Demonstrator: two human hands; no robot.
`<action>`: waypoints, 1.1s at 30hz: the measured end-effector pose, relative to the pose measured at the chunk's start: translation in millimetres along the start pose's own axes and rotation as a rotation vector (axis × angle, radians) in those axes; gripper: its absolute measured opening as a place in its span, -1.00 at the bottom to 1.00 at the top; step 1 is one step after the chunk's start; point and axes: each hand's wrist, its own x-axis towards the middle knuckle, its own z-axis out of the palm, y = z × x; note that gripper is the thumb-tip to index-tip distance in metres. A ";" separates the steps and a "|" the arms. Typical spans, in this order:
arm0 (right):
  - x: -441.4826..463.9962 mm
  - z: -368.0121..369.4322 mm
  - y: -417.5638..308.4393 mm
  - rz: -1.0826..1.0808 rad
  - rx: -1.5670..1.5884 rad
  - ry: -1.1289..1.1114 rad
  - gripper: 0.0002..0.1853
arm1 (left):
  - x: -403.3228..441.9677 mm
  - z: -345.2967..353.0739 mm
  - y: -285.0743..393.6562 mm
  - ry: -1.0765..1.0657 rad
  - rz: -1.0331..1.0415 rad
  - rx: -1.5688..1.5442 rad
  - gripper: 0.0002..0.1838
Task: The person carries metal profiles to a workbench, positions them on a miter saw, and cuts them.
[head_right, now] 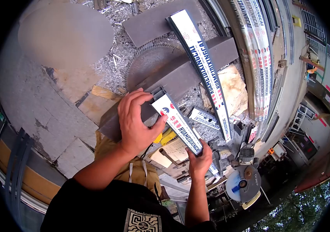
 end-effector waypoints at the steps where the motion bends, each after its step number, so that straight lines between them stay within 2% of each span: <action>1: 0.1 -0.1 0.7 -0.005 -0.006 0.001 -0.28 | 0.1 0.1 0.0 -0.002 0.000 0.000 -0.33; 10: 1.4 -2.7 -2.0 0.049 0.008 -0.028 -0.27 | 0.0 0.5 1.7 -0.008 -0.021 -0.005 -0.34; 19: 0.7 0.9 2.4 0.005 0.003 -0.003 -0.29 | -2.1 0.4 3.0 0.027 -0.075 -0.067 -0.10; 33: -1.6 5.2 11.0 -0.061 0.011 0.024 -0.28 | -4.3 -0.8 0.5 -0.042 -0.077 0.003 -0.25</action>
